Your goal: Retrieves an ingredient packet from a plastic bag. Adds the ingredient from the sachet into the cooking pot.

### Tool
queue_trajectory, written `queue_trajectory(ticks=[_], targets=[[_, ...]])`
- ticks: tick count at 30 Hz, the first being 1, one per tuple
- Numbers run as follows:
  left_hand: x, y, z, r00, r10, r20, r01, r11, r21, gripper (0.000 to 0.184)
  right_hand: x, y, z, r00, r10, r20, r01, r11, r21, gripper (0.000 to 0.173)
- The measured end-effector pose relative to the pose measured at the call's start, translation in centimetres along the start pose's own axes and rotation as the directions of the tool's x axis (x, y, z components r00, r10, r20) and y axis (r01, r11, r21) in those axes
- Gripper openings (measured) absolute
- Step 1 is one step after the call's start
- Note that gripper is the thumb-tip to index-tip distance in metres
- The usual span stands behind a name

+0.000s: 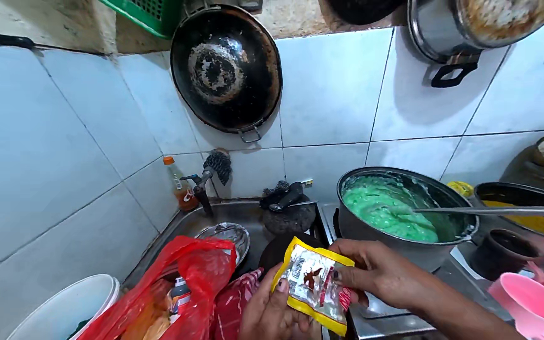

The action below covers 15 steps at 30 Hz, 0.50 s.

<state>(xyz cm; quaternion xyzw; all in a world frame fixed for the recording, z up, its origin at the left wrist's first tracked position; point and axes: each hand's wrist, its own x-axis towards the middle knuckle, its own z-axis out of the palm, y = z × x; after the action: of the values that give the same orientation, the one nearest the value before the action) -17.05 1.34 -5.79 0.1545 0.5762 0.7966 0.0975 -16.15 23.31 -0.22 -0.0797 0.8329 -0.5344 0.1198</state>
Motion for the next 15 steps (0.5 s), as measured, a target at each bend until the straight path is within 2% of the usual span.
queue_trajectory(ticks=[3,6,8,10,15], targets=[[1.5,0.7,1.4,0.993,-0.090,0.081,0.111,0.942,-0.315,0.039,-0.5,-2.4,-1.9,0.998,0.059,0.018,-0.060,0.994,0.087,0.016],[2.3,0.6,2.6,0.965,-0.150,0.214,0.250,0.771,-0.586,0.043,-1.2,-3.9,-3.0,0.998,0.066,-0.018,-0.064,0.995,0.072,0.016],[2.9,0.1,2.9,0.938,-0.143,0.315,0.319,0.707,-0.631,0.050,-1.6,-4.3,-3.2,0.997,0.055,-0.051,-0.056,0.998,-0.019,0.018],[3.3,-0.4,3.1,0.919,-0.111,0.379,0.346,0.689,-0.637,0.050,-2.1,-4.1,-3.4,0.994,0.008,-0.111,-0.020,0.994,-0.109,0.021],[4.5,0.4,4.5,0.902,-0.092,0.422,0.321,0.797,-0.512,0.040,-3.0,-2.6,-4.1,0.961,-0.128,-0.247,0.043,0.946,-0.321,0.021]])
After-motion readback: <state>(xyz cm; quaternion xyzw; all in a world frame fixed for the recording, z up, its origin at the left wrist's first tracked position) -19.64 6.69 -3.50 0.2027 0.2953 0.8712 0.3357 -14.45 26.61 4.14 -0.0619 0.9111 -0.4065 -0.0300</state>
